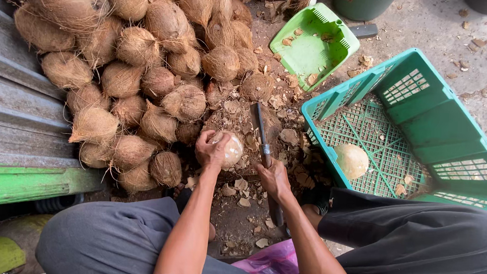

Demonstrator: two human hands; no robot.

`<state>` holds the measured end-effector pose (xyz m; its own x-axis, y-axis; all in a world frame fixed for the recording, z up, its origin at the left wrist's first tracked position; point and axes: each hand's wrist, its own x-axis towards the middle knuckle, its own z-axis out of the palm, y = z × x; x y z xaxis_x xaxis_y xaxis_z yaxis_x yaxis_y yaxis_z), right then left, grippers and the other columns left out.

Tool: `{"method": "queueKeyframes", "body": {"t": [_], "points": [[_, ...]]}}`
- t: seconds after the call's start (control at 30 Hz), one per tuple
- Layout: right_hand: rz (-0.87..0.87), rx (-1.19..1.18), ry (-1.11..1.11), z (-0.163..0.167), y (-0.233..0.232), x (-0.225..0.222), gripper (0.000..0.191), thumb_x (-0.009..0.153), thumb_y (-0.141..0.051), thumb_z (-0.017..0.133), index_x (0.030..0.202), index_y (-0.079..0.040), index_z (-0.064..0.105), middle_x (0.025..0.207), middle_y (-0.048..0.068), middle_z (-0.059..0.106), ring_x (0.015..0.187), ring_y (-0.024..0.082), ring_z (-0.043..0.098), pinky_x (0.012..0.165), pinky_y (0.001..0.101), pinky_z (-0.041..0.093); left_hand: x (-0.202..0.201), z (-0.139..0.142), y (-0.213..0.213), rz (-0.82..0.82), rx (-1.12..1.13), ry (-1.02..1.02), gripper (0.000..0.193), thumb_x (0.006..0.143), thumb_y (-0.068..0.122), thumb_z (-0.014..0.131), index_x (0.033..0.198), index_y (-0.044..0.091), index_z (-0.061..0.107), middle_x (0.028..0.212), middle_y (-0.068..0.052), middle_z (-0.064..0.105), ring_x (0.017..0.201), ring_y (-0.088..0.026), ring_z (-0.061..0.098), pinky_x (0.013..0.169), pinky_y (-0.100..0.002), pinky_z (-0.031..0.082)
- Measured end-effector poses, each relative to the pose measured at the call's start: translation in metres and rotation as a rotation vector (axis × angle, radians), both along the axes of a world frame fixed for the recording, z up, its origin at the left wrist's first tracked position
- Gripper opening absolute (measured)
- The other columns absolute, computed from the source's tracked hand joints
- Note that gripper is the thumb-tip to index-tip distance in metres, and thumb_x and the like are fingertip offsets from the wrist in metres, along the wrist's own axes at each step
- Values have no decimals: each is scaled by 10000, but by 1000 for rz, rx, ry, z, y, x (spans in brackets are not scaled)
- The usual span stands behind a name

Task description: The person sits on the ground beside a large pile of husked coconuts, holds a coconut in one hand and chops away the outer husk with a machete. Husked coconuts are placed into a green plastic crate while husk pieces fall to the ground.

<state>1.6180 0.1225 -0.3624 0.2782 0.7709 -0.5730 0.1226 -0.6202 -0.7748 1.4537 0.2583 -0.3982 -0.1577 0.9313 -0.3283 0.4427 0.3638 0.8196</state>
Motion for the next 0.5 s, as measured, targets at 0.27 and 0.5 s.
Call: {"method": "queueKeyframes", "body": {"t": [0.27, 0.5], "points": [[40, 128, -126, -6, 26, 62, 330, 954, -343, 627, 760, -84, 560, 627, 34, 560, 517, 182, 525, 509, 423, 495, 86, -49, 43, 89, 19, 222, 392, 845, 513, 570, 966, 152, 667, 957, -74, 664, 857, -205, 618, 763, -421, 495], [110, 119, -288, -2, 52, 120, 422, 969, -373, 661, 800, 3, 574, 597, 174, 569, 523, 280, 535, 589, 460, 468, 172, -103, 74, 245, 16, 214, 417, 1065, 332, 332, 953, 42, 610, 859, -95, 656, 715, -237, 576, 695, -483, 503]]}}
